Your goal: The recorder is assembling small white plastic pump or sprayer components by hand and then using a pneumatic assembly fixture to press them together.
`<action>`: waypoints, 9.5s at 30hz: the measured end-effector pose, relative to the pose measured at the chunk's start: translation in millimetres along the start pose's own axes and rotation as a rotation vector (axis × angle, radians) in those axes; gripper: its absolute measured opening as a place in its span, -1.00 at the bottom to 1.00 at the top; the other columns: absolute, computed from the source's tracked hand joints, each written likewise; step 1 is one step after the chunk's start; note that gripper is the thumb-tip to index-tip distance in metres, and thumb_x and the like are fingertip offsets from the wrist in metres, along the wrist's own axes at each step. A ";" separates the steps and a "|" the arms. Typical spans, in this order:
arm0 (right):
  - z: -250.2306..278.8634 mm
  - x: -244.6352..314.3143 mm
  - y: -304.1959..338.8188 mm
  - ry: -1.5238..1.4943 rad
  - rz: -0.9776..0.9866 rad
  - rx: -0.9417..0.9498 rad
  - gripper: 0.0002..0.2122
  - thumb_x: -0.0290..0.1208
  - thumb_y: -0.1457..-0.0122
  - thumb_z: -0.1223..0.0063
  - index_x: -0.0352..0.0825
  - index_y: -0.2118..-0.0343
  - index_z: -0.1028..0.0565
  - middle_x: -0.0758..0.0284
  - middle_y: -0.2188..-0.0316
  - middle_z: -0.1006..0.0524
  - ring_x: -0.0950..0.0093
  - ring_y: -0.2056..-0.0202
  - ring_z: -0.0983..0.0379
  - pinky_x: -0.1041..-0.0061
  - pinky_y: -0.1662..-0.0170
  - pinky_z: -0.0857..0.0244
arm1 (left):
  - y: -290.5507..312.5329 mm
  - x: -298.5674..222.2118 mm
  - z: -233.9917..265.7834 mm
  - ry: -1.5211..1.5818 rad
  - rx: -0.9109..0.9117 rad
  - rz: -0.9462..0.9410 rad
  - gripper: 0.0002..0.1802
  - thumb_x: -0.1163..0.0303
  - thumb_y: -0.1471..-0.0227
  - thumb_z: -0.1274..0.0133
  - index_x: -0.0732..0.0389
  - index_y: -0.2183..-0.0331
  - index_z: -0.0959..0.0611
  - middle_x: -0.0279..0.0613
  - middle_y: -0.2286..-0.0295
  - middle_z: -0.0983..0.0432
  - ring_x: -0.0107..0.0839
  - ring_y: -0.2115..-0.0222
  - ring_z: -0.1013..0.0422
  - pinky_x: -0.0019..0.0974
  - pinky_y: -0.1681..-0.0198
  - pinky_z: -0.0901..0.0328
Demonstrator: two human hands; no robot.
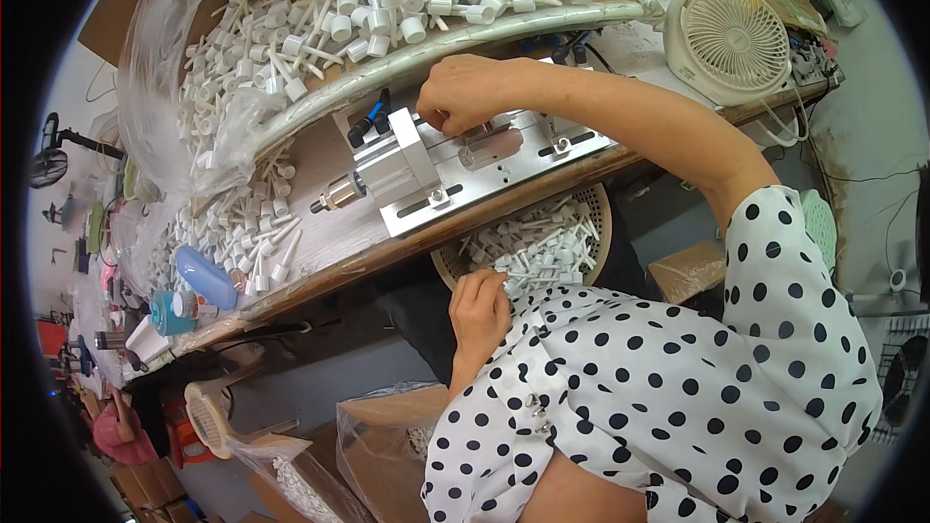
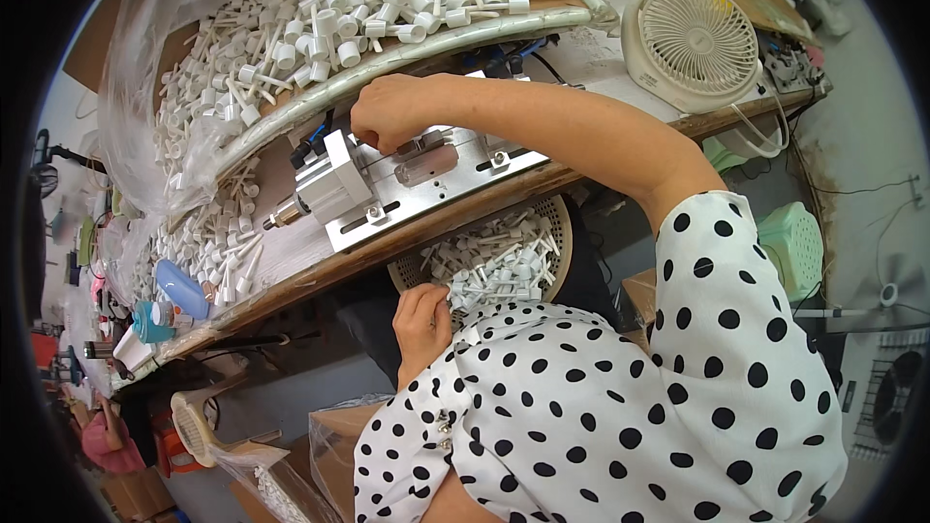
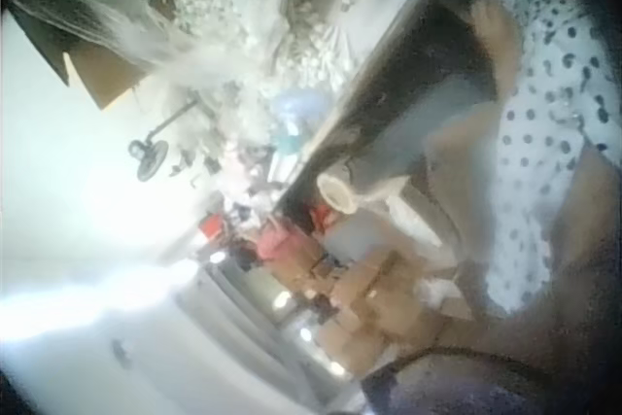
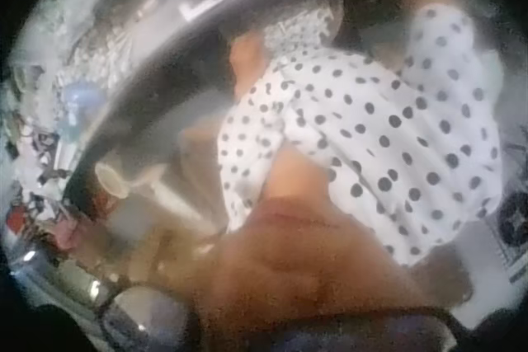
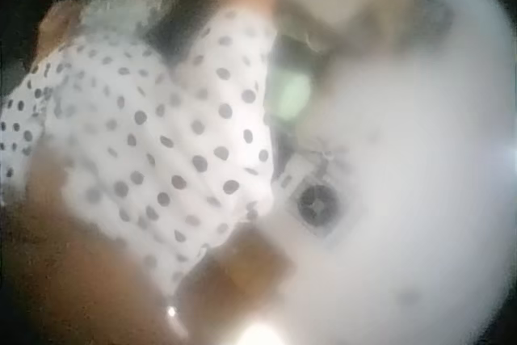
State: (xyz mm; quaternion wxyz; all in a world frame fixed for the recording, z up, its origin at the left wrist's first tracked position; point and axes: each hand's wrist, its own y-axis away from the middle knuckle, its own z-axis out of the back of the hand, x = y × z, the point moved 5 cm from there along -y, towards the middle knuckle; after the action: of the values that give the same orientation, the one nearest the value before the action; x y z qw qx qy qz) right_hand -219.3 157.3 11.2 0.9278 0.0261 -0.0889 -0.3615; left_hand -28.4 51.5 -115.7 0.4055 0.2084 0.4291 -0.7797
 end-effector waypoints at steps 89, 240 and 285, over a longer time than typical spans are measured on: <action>-21.8 23.8 87.1 0.006 0.237 -0.521 -0.75 -0.28 0.26 -0.20 -0.30 0.61 -0.38 0.34 0.60 -0.42 0.41 0.40 -0.35 0.46 0.30 -0.25 | -231.0 9.2 119.2 0.847 -0.291 0.332 -0.75 0.48 0.04 -0.02 0.41 0.29 -0.45 -0.16 0.44 -0.40 -0.39 0.45 -0.39 -0.46 0.42 -0.31; -7.1 5.3 121.7 -0.493 0.221 -0.706 -0.84 -0.41 0.13 -0.15 -0.35 0.49 -0.45 0.35 0.56 -0.44 0.48 0.42 -0.40 0.51 0.34 -0.29 | -290.1 -15.3 40.9 -0.811 0.185 -0.559 -0.79 0.56 0.18 -0.01 0.14 0.38 -0.57 -0.19 0.36 -0.39 -0.24 0.31 -0.33 -0.24 0.29 -0.27; 81.2 -151.9 126.3 -0.765 -0.477 -0.405 -0.77 -0.33 0.01 0.03 -0.43 0.44 -0.46 0.18 0.51 -0.50 0.37 0.41 -0.46 0.48 0.31 -0.34 | -159.4 -46.4 -4.4 -0.277 0.103 -0.108 -0.70 0.47 0.23 -0.16 0.32 0.35 -0.50 -0.05 0.31 -0.39 -0.22 0.45 -0.37 -0.30 0.42 -0.28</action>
State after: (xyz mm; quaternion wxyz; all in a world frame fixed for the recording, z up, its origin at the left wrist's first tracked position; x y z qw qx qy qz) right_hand -259.9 354.3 83.1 0.7063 -0.2695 -0.3428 -0.5576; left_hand -130.6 124.6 -7.1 0.4071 0.0960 0.3391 -0.8427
